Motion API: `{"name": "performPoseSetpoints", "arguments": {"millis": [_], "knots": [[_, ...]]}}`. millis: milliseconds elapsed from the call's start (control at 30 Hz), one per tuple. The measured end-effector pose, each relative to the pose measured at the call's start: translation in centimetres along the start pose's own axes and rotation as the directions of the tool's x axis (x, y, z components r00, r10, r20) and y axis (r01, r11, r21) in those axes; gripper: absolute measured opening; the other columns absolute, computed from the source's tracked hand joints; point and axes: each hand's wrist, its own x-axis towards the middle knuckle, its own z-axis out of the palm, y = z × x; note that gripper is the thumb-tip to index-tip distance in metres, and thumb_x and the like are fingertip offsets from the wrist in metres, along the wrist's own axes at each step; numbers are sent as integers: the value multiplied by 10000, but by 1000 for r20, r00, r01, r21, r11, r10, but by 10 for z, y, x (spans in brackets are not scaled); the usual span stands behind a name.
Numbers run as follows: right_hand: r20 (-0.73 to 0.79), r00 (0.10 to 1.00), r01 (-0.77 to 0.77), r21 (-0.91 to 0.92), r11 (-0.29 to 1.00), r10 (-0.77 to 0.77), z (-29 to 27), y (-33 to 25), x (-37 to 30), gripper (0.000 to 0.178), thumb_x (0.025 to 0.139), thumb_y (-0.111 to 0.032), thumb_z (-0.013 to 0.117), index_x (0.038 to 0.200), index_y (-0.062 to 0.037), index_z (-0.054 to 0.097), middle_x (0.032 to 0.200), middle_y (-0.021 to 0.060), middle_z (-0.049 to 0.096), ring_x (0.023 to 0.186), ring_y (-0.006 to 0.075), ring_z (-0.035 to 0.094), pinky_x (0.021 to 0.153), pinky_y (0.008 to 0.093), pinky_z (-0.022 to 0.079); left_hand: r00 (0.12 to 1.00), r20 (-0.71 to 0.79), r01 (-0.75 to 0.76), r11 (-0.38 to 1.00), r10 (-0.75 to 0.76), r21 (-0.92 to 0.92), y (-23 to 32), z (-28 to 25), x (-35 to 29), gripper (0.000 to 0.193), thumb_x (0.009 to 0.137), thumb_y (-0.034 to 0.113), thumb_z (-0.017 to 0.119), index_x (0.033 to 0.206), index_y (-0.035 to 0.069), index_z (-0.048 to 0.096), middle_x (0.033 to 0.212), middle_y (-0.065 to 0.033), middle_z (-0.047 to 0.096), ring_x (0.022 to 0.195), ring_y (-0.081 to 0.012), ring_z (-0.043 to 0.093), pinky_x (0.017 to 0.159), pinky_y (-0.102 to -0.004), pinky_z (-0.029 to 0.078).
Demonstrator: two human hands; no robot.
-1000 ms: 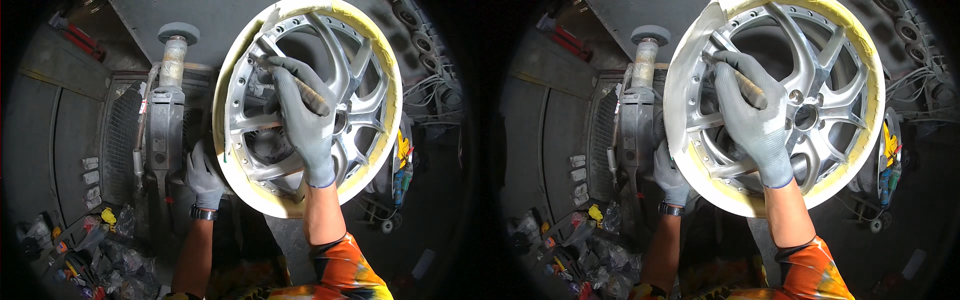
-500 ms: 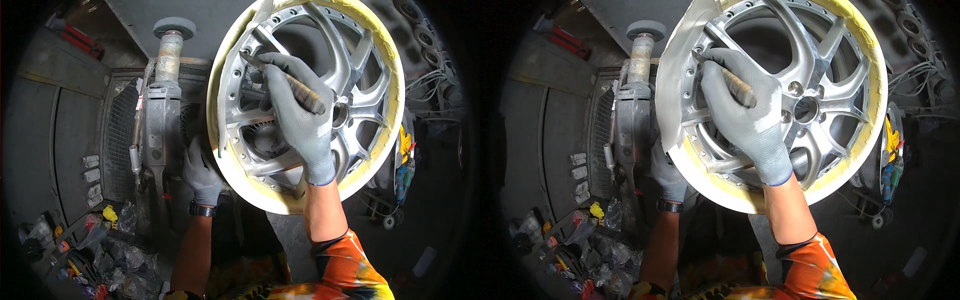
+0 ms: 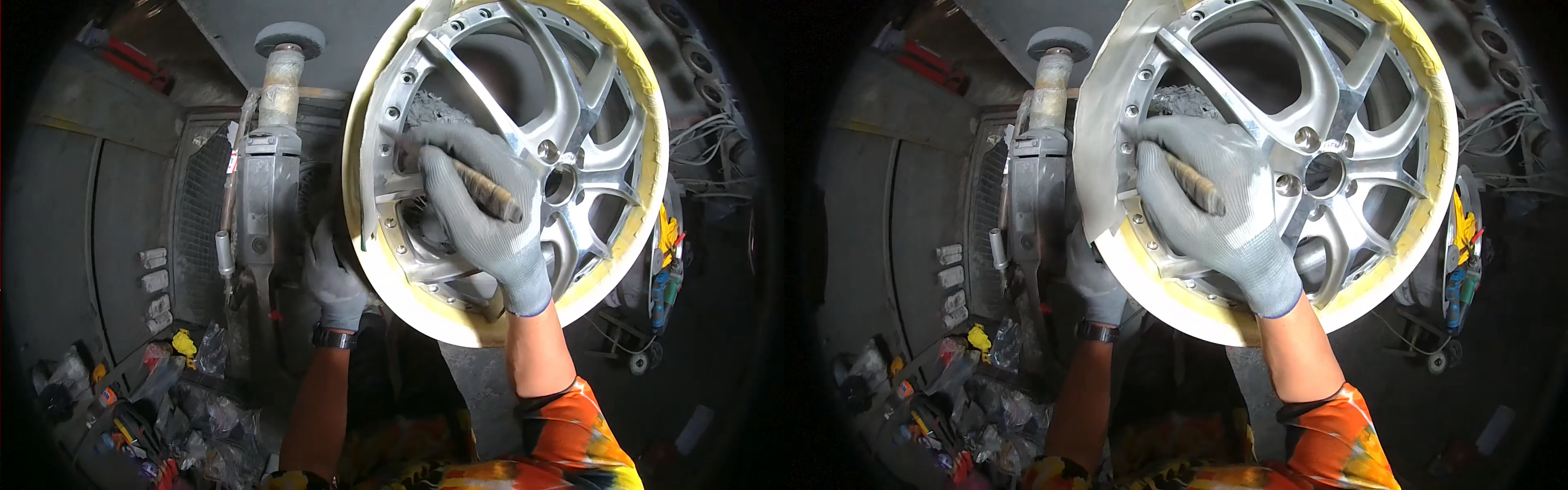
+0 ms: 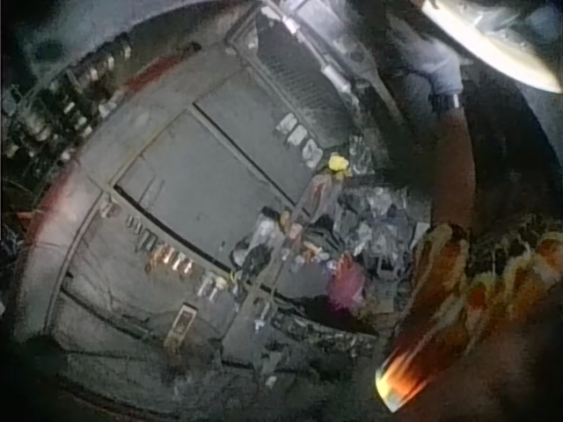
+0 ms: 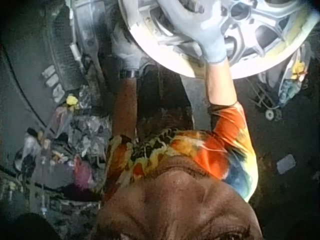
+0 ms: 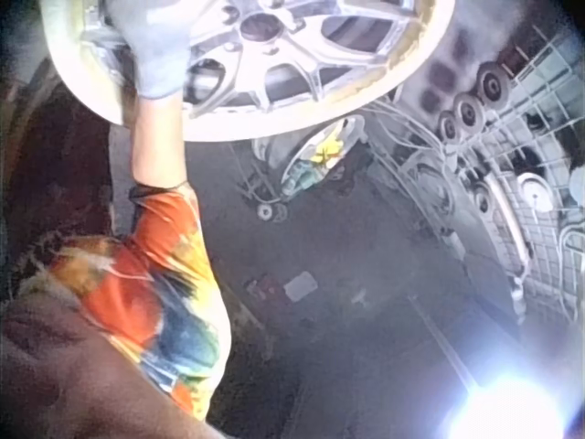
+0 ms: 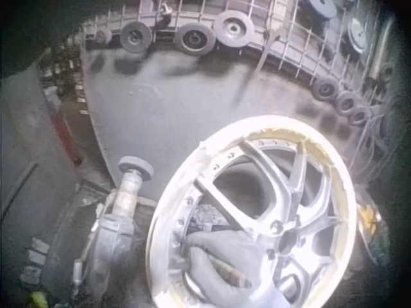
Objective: The person applies masking tape to the edge of a wheel rim, uses a sanding block to smooth the inner edge of the rim, wipes the surface with a cloth, and uses a small brush to apply a substance to the rim surface.
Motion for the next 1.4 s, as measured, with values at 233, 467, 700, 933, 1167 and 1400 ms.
{"name": "performPoseSetpoints", "arguments": {"millis": [233, 467, 700, 933, 1167, 1400], "knots": [[151, 982, -112, -17, 994, 113, -14, -10, -4, 179, 996, -49, 740, 1162, -9, 795, 1016, 101, 805, 909, 204, 751, 842, 335, 583, 1000, -18, -17, 1000, 17, 9, 1, -3, 0, 531, 1050, 411, 656, 1477, 97, 626, 1344, -215, 703, 1185, -479, 684, 977, -537, 585], [233, 971, 80, -87, 993, -57, -23, 2, -1, 177, 1005, -68, 740, 1162, -4, 789, 1018, 89, 790, 927, 174, 750, 831, 321, 585, 996, -80, -28, 999, 30, 26, 5, 1, -1, 510, 1031, 322, 678, 1503, 136, 626, 1333, -225, 702, 1183, -472, 692, 952, -549, 588], [358, 926, -138, 16, 990, 123, -31, 4, 8, 228, 1020, -101, 758, 1219, 8, 776, 1103, 86, 747, 976, 148, 740, 899, 293, 596, 998, -62, 21, 999, -19, 27, 2, 3, -1, 443, 1061, 196, 607, 1496, 120, 633, 1350, -216, 701, 1197, -451, 695, 956, -524, 587], [371, 916, -203, 98, 974, 154, -31, 8, 13, 219, 955, -152, 793, 1128, -19, 818, 1030, 160, 792, 919, 262, 779, 853, 367, 604, 994, -57, 91, 996, -90, 4, 9, -3, 3, 440, 1059, 115, 571, 1495, 99, 629, 1335, -223, 694, 1175, -462, 690, 957, -522, 579], [570, 817, -187, 110, 976, 93, -42, 15, 32, 198, 957, -75, 806, 1143, -6, 815, 1055, 135, 782, 976, 246, 764, 864, 354, 600, 990, -97, 106, 994, -104, 17, 17, -6, 5, 422, 1053, 88, 583, 1471, 114, 639, 1248, -196, 698, 1125, -457, 694, 941, -522, 572], [673, 714, 128, 143, 981, -191, -50, 21, 47, 254, 881, -11, 851, 1133, -31, 818, 1084, 157, 788, 1017, 315, 761, 905, 394, 611, 981, -137, 142, 989, -136, 32, 25, -9, 3, 404, 1057, 82, 598, 1450, 155, 653, 1222, -167, 703, 1102, -432, 700, 923, -521, 574]]}}
